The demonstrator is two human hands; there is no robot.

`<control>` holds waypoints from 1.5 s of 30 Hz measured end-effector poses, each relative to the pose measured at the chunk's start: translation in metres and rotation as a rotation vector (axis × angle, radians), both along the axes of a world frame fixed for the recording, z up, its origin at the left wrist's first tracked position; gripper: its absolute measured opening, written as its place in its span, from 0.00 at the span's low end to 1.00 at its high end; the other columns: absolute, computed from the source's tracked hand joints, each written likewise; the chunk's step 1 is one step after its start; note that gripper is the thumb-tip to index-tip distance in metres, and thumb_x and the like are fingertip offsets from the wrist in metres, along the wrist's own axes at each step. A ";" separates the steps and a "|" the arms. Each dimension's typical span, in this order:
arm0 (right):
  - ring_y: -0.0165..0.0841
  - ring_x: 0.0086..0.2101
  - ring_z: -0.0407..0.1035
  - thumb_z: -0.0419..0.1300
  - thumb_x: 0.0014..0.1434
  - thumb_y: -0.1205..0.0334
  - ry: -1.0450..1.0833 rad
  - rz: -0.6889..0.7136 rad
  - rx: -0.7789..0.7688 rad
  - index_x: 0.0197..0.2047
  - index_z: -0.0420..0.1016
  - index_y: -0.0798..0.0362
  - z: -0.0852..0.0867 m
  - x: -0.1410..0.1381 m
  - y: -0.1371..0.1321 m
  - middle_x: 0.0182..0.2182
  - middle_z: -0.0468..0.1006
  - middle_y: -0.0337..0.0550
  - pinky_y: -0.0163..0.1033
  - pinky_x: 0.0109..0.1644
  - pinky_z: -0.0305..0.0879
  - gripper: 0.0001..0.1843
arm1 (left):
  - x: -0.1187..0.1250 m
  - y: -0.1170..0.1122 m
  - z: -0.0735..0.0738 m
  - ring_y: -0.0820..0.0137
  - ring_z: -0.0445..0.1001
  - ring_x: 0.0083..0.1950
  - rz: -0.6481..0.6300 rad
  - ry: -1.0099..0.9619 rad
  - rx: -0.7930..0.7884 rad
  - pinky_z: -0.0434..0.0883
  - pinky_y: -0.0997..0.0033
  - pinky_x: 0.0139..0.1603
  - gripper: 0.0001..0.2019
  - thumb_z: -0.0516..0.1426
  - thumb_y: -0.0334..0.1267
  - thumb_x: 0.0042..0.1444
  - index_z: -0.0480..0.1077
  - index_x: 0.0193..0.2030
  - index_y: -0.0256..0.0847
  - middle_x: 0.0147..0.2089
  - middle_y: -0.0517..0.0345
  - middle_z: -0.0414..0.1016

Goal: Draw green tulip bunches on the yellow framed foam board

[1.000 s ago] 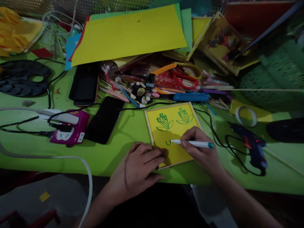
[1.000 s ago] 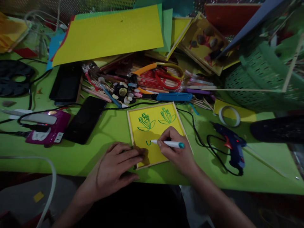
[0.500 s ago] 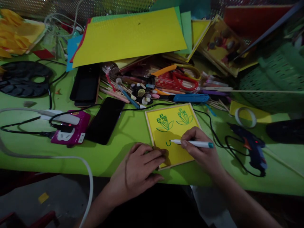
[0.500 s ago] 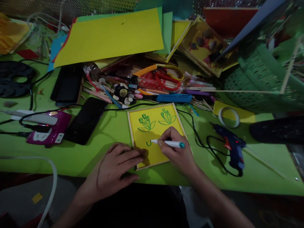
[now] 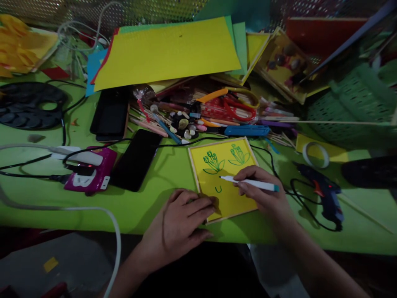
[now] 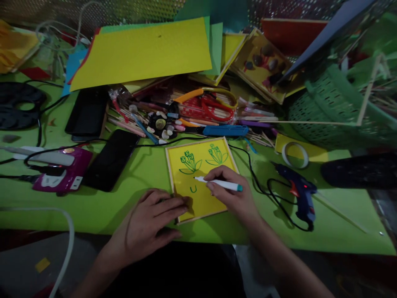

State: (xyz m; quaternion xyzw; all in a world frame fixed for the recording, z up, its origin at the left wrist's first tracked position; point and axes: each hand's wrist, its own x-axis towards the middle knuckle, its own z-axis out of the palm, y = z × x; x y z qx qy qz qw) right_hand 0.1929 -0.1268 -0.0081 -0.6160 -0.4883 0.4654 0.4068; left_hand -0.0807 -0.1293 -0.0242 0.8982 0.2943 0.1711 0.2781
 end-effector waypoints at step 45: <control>0.31 0.25 0.66 0.67 0.58 0.61 -0.087 0.034 0.023 0.32 0.70 0.49 0.002 -0.005 0.005 0.27 0.76 0.39 0.36 0.27 0.59 0.08 | 0.001 0.001 0.002 0.63 0.71 0.58 0.010 -0.023 0.013 0.65 0.58 0.61 0.23 0.63 0.43 0.65 0.70 0.65 0.46 0.65 0.61 0.78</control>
